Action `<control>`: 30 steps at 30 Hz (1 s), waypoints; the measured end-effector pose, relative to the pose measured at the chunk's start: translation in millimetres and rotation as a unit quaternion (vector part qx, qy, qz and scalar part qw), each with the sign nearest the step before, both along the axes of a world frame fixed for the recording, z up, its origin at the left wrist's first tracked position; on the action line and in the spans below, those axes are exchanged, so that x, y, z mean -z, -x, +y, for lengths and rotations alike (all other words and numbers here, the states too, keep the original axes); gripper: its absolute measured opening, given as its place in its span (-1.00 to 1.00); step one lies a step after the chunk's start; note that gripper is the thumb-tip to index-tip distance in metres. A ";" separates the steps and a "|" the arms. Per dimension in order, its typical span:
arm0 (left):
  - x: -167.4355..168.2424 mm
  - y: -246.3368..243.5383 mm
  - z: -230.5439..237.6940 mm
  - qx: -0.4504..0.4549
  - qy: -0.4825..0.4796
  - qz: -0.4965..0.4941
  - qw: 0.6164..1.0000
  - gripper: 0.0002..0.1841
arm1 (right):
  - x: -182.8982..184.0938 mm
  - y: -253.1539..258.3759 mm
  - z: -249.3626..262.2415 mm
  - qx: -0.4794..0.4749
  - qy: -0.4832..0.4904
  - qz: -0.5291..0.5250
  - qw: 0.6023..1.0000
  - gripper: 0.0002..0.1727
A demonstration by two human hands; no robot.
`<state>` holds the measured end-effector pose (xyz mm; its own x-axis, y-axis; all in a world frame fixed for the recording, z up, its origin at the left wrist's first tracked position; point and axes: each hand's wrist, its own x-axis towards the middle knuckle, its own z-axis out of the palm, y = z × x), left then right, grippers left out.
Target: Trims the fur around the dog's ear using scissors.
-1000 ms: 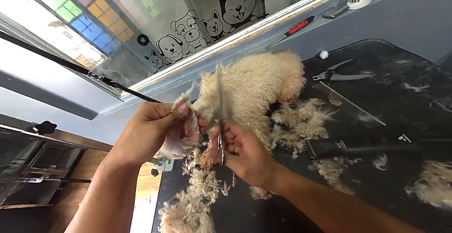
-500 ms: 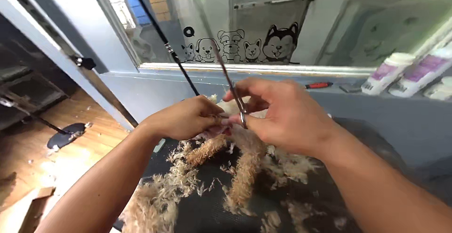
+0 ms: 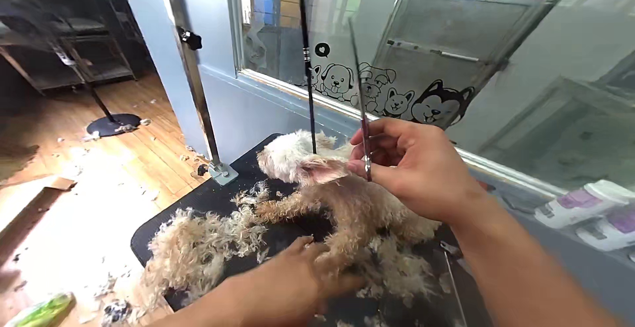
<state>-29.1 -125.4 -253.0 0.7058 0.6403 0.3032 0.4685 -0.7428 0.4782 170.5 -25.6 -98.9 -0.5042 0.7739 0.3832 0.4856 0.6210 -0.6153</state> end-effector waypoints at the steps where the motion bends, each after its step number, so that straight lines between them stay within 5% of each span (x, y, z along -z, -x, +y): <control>1: 0.9 -1.7 8.4 -0.048 0.096 -0.123 0.987 -0.52 | -0.8 0.2 0.3 -0.005 0.004 -0.001 1.000 -0.61; 2: -1.5 -2.6 18.4 -0.089 0.196 -0.281 0.935 -0.58 | -1.4 0.6 0.0 -0.007 0.007 -0.001 1.000 -0.60; 4: -9.1 -10.5 33.4 -0.066 0.354 -0.564 0.744 -0.60 | -0.6 1.6 -1.2 -0.007 0.020 0.007 1.000 -0.58; 6: -17.2 -30.9 39.9 -0.034 0.426 -0.702 0.570 -0.53 | 1.6 2.7 -2.6 -0.008 0.039 0.018 0.999 -0.59; 9: -21.5 -54.8 50.6 0.009 0.437 -0.795 0.420 -0.62 | 3.9 6.0 -4.2 -0.016 0.076 0.032 0.997 -0.60; 11: -21.8 -61.1 58.5 0.037 0.418 -0.828 0.373 -0.74 | 3.7 5.6 -4.5 -0.012 0.088 0.025 0.996 -0.60; 20: -22.2 -63.8 68.1 0.026 0.364 -0.838 0.407 -0.82 | -11.9 -12.5 -29.0 0.053 -0.003 -0.179 0.982 -0.56; 24: -22.2 -61.7 66.9 0.007 0.345 -0.835 0.428 -0.85 | 1.7 -47.6 -40.2 -0.082 0.130 -0.194 0.969 -0.53; 30: -25.0 -59.3 68.6 -0.001 0.353 -0.822 0.447 -0.82 | 11.9 -66.0 -46.7 0.002 0.131 -0.182 0.974 -0.56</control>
<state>30.1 -56.8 -228.0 -0.1007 0.9860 0.1332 -0.9468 -0.1361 0.2917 236.5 -72.3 -110.7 -0.5663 0.8235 -0.0327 0.7039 0.4627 -0.5390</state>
